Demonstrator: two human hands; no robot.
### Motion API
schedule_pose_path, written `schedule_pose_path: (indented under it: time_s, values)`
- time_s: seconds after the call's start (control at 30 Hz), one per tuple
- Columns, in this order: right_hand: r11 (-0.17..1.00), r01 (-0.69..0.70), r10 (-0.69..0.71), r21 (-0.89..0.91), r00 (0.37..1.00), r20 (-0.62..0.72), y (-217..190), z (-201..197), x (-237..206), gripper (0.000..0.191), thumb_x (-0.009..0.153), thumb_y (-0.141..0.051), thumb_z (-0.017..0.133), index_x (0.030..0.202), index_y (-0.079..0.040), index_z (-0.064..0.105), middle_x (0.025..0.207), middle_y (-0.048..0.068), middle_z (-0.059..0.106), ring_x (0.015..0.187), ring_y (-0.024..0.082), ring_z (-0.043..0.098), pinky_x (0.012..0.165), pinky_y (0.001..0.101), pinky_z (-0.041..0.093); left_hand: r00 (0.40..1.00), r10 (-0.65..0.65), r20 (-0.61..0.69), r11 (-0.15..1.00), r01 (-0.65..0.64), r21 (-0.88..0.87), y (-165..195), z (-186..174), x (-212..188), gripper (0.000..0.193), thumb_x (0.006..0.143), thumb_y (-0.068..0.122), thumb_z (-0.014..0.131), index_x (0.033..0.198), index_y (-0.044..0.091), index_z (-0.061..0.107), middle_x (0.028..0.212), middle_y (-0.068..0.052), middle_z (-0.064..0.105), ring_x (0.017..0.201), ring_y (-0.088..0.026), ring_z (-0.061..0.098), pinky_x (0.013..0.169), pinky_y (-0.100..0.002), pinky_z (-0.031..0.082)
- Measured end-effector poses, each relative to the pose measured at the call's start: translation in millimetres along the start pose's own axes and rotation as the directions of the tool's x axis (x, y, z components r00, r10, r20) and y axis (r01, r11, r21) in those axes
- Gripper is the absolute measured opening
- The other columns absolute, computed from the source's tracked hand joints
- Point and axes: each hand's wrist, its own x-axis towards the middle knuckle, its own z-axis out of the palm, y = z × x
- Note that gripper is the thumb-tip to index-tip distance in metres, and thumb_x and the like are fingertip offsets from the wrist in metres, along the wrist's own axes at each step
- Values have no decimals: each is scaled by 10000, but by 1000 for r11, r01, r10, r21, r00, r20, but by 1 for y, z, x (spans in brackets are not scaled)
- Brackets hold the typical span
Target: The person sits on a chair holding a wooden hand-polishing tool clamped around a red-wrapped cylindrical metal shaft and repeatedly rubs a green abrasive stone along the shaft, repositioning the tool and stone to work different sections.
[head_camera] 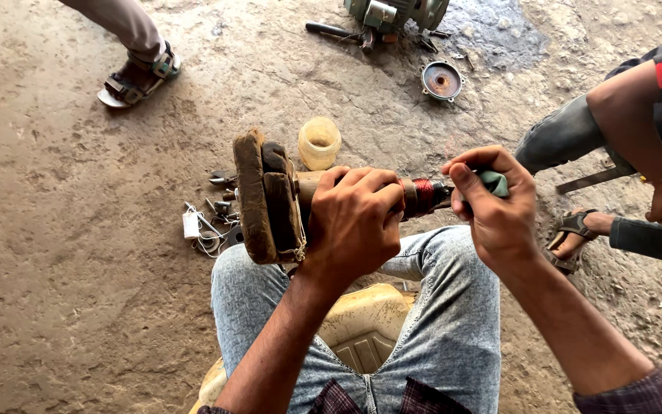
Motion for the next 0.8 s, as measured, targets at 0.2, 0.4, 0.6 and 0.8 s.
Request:
schedule_pose_path:
  time_s: [0.2, 0.4, 0.6, 0.8]
  values:
    - [997, -46, 47, 55, 999, -13, 3, 2, 2, 91, 1031, -54, 662, 1113, -16, 666, 1001, 73, 706, 656, 68, 584, 541, 219, 454, 1000, 8, -2, 1000, -8, 4, 0, -1, -1, 80, 816, 131, 722, 882, 90, 741, 1053, -45, 756, 1020, -241, 716, 997, -451, 449]
    - [1000, 12, -12, -27, 1000, 1, 12, -6, 6, 96, 1033, -56, 670, 1111, -1, 681, 966, 70, 704, 658, 68, 580, 547, 221, 468, 1000, 5, 4, 1000, -5, 7, 0, 1, -2, 78, 815, 126, 721, 883, 96, 747, 1027, -40, 757, 1000, -238, 718, 994, -461, 446]
    - [972, -93, 107, -218, 993, 54, -2, -12, 11, 109, 1033, -116, 673, 1036, -7, 681, 833, 60, 662, 596, 67, 559, 486, 224, 451, 1000, -2, 19, 999, 1, 41, 0, 3, -2, 79, 820, 120, 726, 889, 86, 746, 1052, -56, 760, 1006, -238, 719, 1010, -470, 439]
    - [668, 78, 229, -740, 924, 305, -60, -29, 18, 101, 936, -139, 670, 950, -41, 690, 773, 46, 685, 661, 122, 591, 581, 294, 504, 999, -30, -16, 999, 30, 26, -2, 2, 0, 151, 769, 126, 739, 911, 76, 751, 1076, -71, 760, 1044, -261, 713, 997, -476, 444]
